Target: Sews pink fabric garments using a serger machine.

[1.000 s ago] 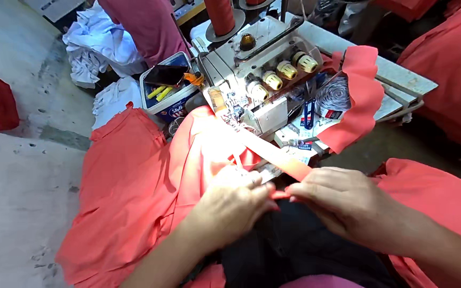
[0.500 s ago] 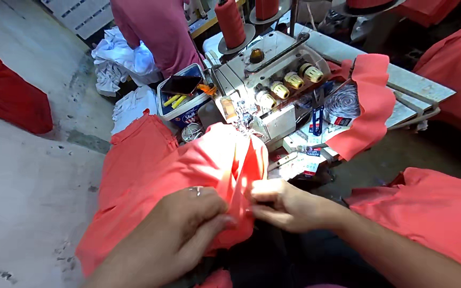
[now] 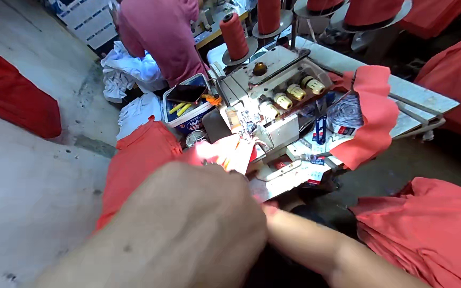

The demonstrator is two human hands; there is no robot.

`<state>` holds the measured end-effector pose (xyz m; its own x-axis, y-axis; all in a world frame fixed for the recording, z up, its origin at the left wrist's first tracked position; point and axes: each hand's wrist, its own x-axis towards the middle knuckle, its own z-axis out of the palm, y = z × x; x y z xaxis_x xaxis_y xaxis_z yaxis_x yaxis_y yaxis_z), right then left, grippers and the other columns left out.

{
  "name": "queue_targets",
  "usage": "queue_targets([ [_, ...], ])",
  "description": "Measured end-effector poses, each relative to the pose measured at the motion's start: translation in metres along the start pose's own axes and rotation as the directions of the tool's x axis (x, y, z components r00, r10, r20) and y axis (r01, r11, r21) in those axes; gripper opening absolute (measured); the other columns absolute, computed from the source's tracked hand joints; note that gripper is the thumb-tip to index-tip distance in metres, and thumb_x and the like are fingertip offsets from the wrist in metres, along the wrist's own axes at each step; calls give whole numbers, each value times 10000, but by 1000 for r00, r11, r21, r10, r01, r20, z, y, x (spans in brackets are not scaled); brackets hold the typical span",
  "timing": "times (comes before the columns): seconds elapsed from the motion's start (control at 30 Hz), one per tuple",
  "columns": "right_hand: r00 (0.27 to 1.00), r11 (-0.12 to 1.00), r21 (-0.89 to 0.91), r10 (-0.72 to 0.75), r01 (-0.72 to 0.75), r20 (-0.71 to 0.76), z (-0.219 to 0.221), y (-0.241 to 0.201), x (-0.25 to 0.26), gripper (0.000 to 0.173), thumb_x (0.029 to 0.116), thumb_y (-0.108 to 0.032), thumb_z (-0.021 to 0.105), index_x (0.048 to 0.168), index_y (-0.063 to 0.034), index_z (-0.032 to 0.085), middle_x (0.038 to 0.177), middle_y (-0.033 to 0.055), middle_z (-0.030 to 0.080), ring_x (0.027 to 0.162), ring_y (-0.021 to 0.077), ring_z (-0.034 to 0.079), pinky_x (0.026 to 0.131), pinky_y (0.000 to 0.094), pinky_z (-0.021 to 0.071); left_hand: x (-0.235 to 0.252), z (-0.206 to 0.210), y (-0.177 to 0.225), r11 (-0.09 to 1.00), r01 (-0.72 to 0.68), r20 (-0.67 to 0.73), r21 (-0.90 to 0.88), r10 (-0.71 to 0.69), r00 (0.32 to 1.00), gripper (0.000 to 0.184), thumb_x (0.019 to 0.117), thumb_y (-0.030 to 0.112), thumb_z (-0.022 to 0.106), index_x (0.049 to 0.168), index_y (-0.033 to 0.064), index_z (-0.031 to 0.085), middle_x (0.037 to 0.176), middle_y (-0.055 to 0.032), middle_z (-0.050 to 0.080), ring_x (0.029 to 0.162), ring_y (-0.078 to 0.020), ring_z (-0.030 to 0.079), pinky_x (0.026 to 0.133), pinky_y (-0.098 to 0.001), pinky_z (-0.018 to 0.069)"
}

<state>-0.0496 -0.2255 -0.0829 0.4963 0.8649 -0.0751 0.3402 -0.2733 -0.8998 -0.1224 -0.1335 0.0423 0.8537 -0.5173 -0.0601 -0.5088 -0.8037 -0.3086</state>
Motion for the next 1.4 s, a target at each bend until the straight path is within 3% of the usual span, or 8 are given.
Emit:
queue_targets([
  [0.1,989,993,-62,-105,99,-103,16,10,67,319,1040,-136,551,1280,42,664,1300,233,659,1263,351,596,1102,498,416,0,-12,-36,993,99,2,-71,-99,995,203,927,222,624,883,40,702,673,-100,599,604,-291,622,528,-470,454],
  [0.23,969,955,-207,-234,214,-74,6,40,31,325,1072,-168,453,1197,27,682,1079,245,714,1087,403,681,926,586,502,-20,6,-79,982,186,-83,-15,-187,979,547,858,559,582,1210,144,639,640,37,564,523,-185,587,444,-422,456],
  [0.33,558,890,-310,-451,333,-696,8,98,13,174,942,-141,645,883,-13,749,808,100,730,726,170,707,664,333,587,-33,28,-85,972,198,-141,-123,-215,966,514,881,536,637,1240,172,594,672,46,563,561,-151,572,502,-403,463],
  [0.4,448,909,-333,-414,252,-792,-7,111,8,172,913,-170,697,911,0,723,875,122,691,751,176,654,666,314,546,-36,32,-83,963,202,-152,-181,-230,961,490,879,470,659,1256,164,595,667,59,560,567,-122,560,526,-377,466],
  [0.57,471,824,-436,-565,362,-677,-17,74,18,213,878,-252,718,927,-48,755,903,120,729,855,245,710,718,414,566,-32,29,-68,981,98,-195,-167,-131,972,309,957,348,596,1184,156,679,680,44,588,576,-102,559,553,-324,466],
  [0.73,441,621,-369,-768,692,-464,-18,30,14,119,940,-73,635,913,-49,748,867,51,686,849,136,656,718,261,522,-36,31,-64,996,55,-145,66,-45,988,353,1002,389,473,842,144,671,664,-26,571,633,-246,599,587,-451,423],
  [1.23,454,649,-480,-758,590,-468,-33,69,9,143,967,-113,625,924,-38,740,846,70,712,770,133,681,648,277,542,-33,21,-46,999,49,-132,19,-46,990,318,1017,265,485,809,111,671,636,-33,580,622,-233,572,721,-492,410],
  [1.4,457,726,-485,-685,487,-567,-38,106,2,155,926,-93,631,885,-7,753,884,118,730,873,143,692,789,246,548,-33,26,-46,997,80,-178,-13,-81,981,326,1016,254,497,794,92,673,609,-38,564,630,-239,594,856,-590,405],
])
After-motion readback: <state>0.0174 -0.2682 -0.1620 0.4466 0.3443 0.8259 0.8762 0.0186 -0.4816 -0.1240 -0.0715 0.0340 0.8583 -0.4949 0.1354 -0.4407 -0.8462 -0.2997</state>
